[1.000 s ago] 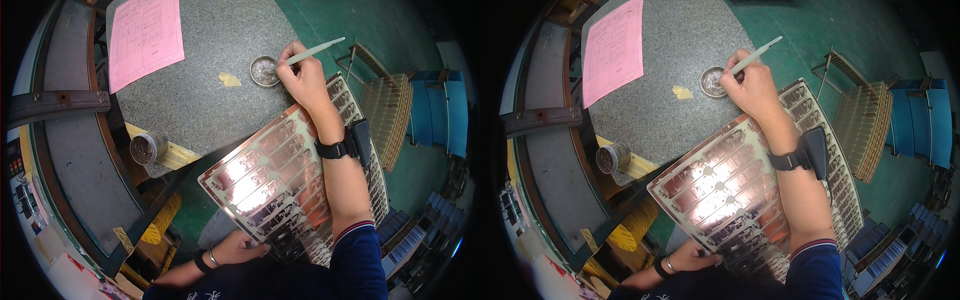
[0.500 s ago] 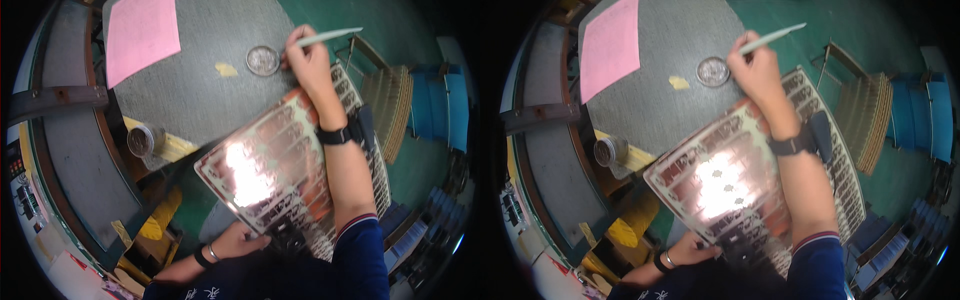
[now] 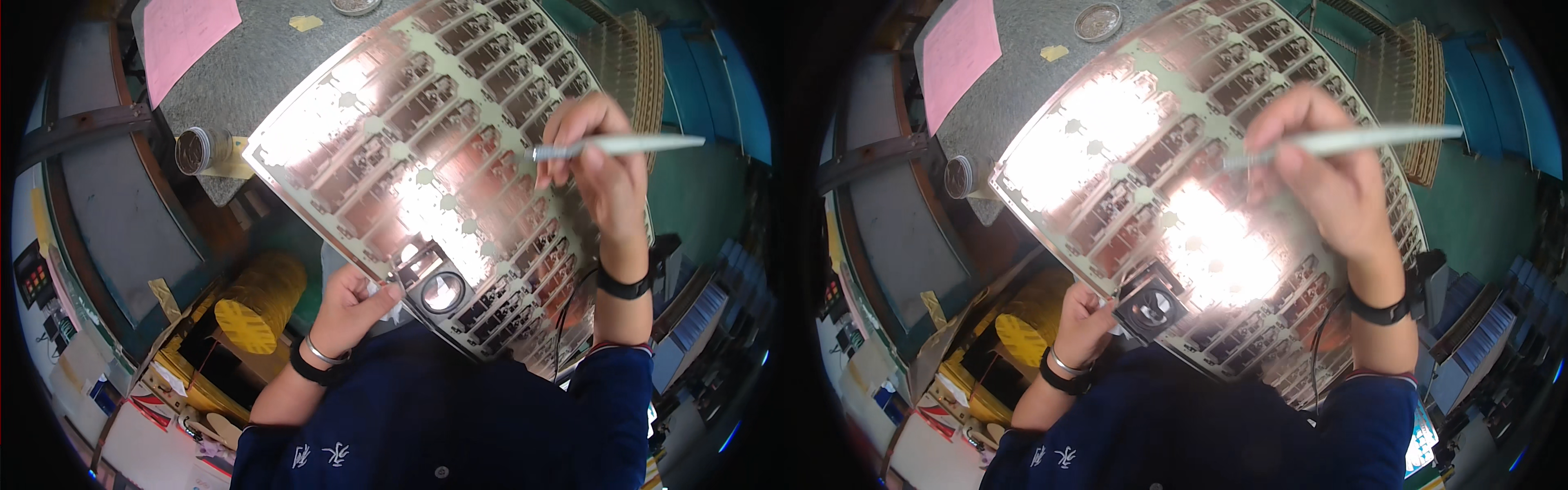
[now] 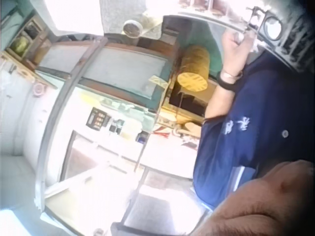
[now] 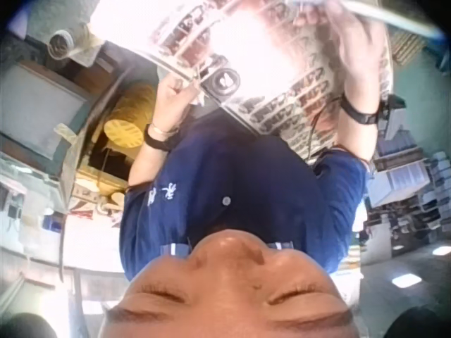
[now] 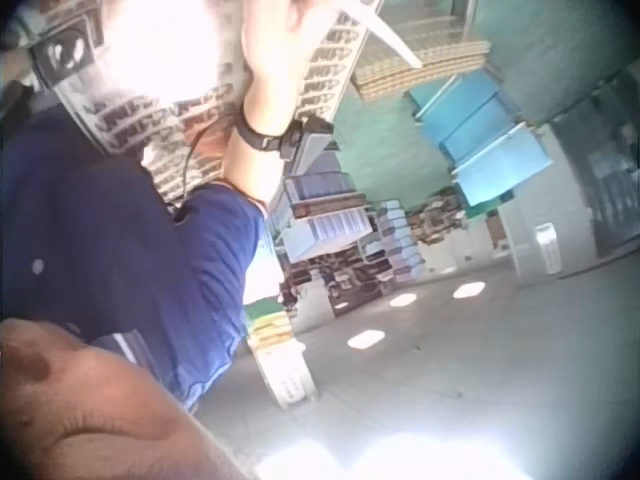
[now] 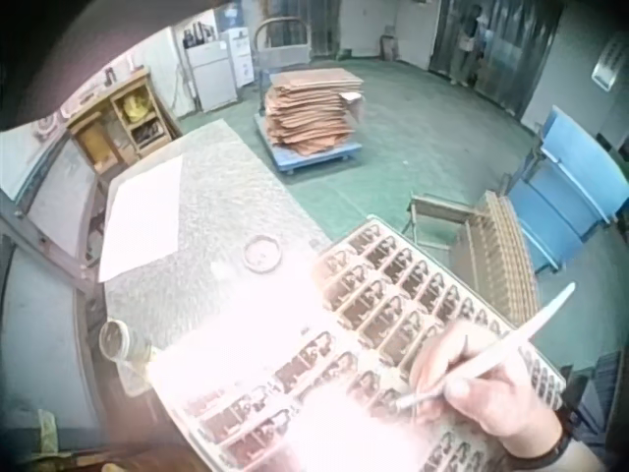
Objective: Inspect and mark specific components on a metal sheet using a magnifying lens and pen.
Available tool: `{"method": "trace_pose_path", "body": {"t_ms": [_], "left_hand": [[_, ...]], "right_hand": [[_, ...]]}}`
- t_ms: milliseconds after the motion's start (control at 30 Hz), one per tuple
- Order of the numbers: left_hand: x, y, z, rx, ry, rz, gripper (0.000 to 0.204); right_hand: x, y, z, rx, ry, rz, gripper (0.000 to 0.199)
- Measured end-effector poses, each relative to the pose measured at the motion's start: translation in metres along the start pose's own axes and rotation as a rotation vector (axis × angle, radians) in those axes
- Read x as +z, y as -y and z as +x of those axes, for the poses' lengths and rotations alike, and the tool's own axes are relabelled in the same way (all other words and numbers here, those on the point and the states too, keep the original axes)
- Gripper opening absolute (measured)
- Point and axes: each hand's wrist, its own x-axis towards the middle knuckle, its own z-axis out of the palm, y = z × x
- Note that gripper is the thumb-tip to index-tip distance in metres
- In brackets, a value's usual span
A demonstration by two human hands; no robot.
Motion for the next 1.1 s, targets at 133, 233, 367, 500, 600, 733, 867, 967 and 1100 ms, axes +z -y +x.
{"method": "trace_pose_path", "body": {"t_ms": [133, 233, 367, 500, 600, 733, 867, 967, 1100], "left_hand": [[0.000, 0.003, -0.007, 0.008, -0.045, 0.043, 0.026], [0.003, 0.002, -0.008, 0.018, -0.052, 0.086, 0.025], [0.008, 0.000, -0.007, 0.036, -0.060, 0.063, 0.025], [0.007, 0.001, -0.009, 0.058, -0.027, 0.035, 0.025], [0.010, -0.001, -0.010, 0.073, -0.023, 0.030, 0.024], [0.012, -0.003, -0.011, 0.067, 0.025, -0.011, 0.026], [0.004, 0.003, -0.010, 0.082, 0.084, 0.000, 0.030], [0.008, -0.003, -0.006, 0.067, 0.044, 0.039, 0.028], [0.004, -0.003, -0.008, 0.090, 0.107, 0.019, 0.027]], "right_hand": [[0.011, -0.011, -0.056, 0.044, -0.054, 0.001, 0.019], [0.022, -0.021, -0.078, 0.070, -0.072, 0.041, 0.016], [0.036, -0.028, -0.081, 0.045, -0.012, 0.087, 0.012], [0.041, -0.026, -0.077, 0.030, 0.027, 0.065, 0.008], [0.042, -0.027, -0.079, 0.024, 0.041, -0.004, 0.006], [0.044, -0.027, -0.079, -0.020, 0.072, -0.076, 0.006], [0.047, -0.032, -0.078, -0.045, 0.082, -0.109, 0.007], [0.047, -0.032, -0.078, -0.038, 0.095, -0.139, 0.007], [0.048, -0.031, -0.072, -0.055, 0.120, -0.151, 0.007]]}}
